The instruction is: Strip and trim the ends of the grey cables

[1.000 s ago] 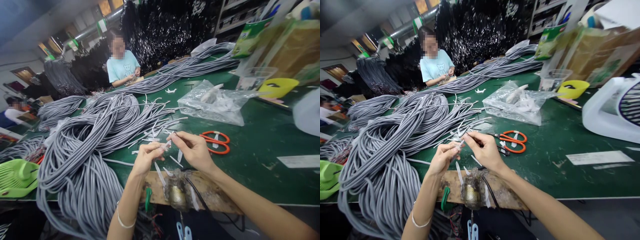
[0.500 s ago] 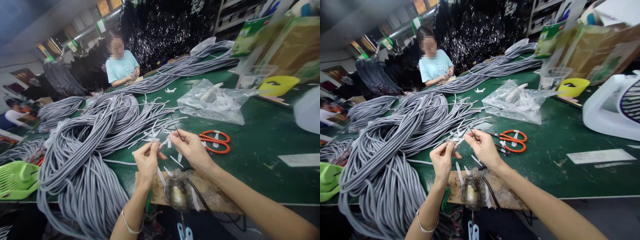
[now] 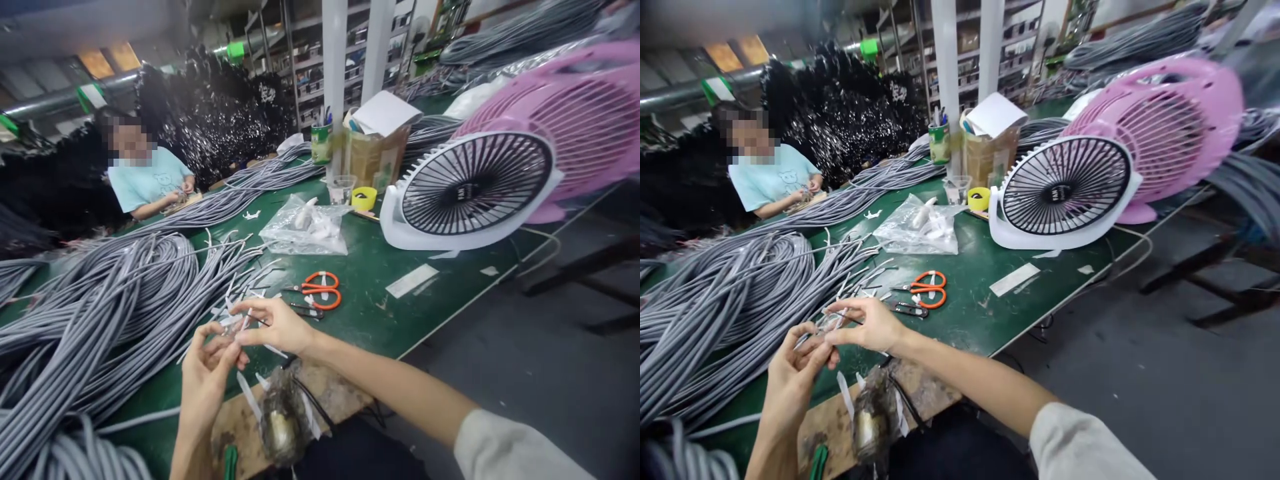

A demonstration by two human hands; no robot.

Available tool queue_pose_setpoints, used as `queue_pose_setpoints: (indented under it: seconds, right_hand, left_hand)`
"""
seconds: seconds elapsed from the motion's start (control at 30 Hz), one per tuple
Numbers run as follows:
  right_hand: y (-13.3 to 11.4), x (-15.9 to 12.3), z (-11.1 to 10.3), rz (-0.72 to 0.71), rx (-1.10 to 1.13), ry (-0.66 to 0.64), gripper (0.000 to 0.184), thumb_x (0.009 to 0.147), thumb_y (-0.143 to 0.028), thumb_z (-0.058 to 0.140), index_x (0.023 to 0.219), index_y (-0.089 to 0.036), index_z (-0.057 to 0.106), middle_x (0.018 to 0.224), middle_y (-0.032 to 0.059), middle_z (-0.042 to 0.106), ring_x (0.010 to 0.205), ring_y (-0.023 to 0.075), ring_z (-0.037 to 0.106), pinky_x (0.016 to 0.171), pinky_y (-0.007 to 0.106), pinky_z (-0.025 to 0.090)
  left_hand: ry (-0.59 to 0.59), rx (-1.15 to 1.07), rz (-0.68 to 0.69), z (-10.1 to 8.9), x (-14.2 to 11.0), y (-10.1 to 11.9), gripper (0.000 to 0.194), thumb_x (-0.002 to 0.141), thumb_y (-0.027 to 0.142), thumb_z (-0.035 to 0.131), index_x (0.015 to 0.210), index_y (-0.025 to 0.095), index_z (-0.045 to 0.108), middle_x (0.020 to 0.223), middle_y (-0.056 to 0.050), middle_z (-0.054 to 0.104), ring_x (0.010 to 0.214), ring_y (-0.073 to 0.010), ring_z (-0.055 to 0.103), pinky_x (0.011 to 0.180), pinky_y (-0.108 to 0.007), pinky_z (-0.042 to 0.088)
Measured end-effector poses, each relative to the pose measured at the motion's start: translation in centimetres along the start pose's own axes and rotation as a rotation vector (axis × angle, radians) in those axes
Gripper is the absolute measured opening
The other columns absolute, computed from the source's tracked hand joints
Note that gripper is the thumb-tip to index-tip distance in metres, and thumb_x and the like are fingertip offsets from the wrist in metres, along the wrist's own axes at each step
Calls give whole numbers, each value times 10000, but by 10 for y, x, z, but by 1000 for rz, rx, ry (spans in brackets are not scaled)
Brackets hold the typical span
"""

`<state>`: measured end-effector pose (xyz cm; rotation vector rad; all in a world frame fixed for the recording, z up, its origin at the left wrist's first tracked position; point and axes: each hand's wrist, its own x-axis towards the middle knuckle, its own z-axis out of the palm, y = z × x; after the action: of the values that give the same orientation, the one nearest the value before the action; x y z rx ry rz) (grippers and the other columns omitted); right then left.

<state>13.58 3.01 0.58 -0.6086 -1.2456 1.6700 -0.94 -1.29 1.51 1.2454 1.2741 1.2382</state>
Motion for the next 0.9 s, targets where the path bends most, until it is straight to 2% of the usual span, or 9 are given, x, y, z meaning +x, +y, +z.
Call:
queue_pose_setpoints:
  seconds: [0.17, 0.3, 0.4, 0.5, 0.63, 0.73, 0.83, 0.9]
  right_hand:
    - [3, -1, 1, 38, 80, 62, 445, 501, -301, 774, 893, -137, 643, 666, -18, 640, 620, 117, 599, 700, 290, 480]
    - [3, 1, 2, 69, 90, 189, 412, 407, -259, 809, 763, -138, 641, 556, -45, 599, 525, 104, 566, 622, 265, 473]
    - [4, 3, 2, 101, 59, 225, 396, 388, -258, 813, 720, -140, 633, 557, -40, 601, 509, 100, 549, 600, 259, 466]
    - [5, 2, 2, 55, -71, 225, 301, 474, -274, 773, 705, -135, 640, 617, -9, 623, 560, 115, 557, 592, 253, 462]
    - [6, -1, 2, -117, -341, 254, 188, 658, -290, 637, 748, -127, 663, 685, 40, 648, 623, 139, 570, 572, 243, 457]
    - [4, -4, 5, -188, -440, 246, 262, 757, -345, 524, 795, -129, 669, 717, 63, 662, 604, 142, 573, 571, 254, 466]
    - [2, -8, 7, -232, -566, 317, 281, 773, -372, 505, 805, -136, 655, 722, 56, 658, 552, 128, 536, 515, 234, 434]
    - [1, -11, 9, -265, -688, 324, 308, 829, -364, 432, 757, -144, 635, 623, 25, 612, 500, 114, 492, 483, 220, 390]
  left_hand:
    - [12, 9, 6, 2, 0, -1, 419, 631, 328, 731, 882, 196, 422, 560, 41, 614, 480, -115, 572, 495, -220, 476]
    - [54, 31, -22, 6, 0, 2, 432, 596, 342, 740, 902, 173, 486, 556, 39, 604, 465, -105, 556, 467, -205, 459]
    - [38, 65, -73, 9, 0, 3, 450, 583, 359, 734, 931, 133, 561, 558, 17, 610, 449, -92, 519, 439, -195, 427]
    - [47, 84, -77, 11, 0, 1, 404, 575, 362, 731, 866, 97, 639, 568, 3, 599, 449, -80, 476, 427, -193, 395]
    - [81, 81, -12, 11, 1, -3, 308, 598, 365, 711, 745, 97, 676, 510, 14, 547, 428, -77, 437, 409, -199, 360]
    - [127, 67, 20, 12, 0, -5, 277, 636, 373, 679, 663, 96, 680, 469, 12, 525, 400, -66, 408, 392, -194, 328]
    - [187, 28, -3, 11, 0, -7, 327, 684, 400, 622, 586, 91, 667, 364, 36, 443, 339, -47, 340, 358, -183, 265]
    - [221, 3, -3, 10, 1, -6, 338, 702, 405, 599, 607, 89, 673, 363, 41, 437, 332, -42, 332, 353, -178, 252]
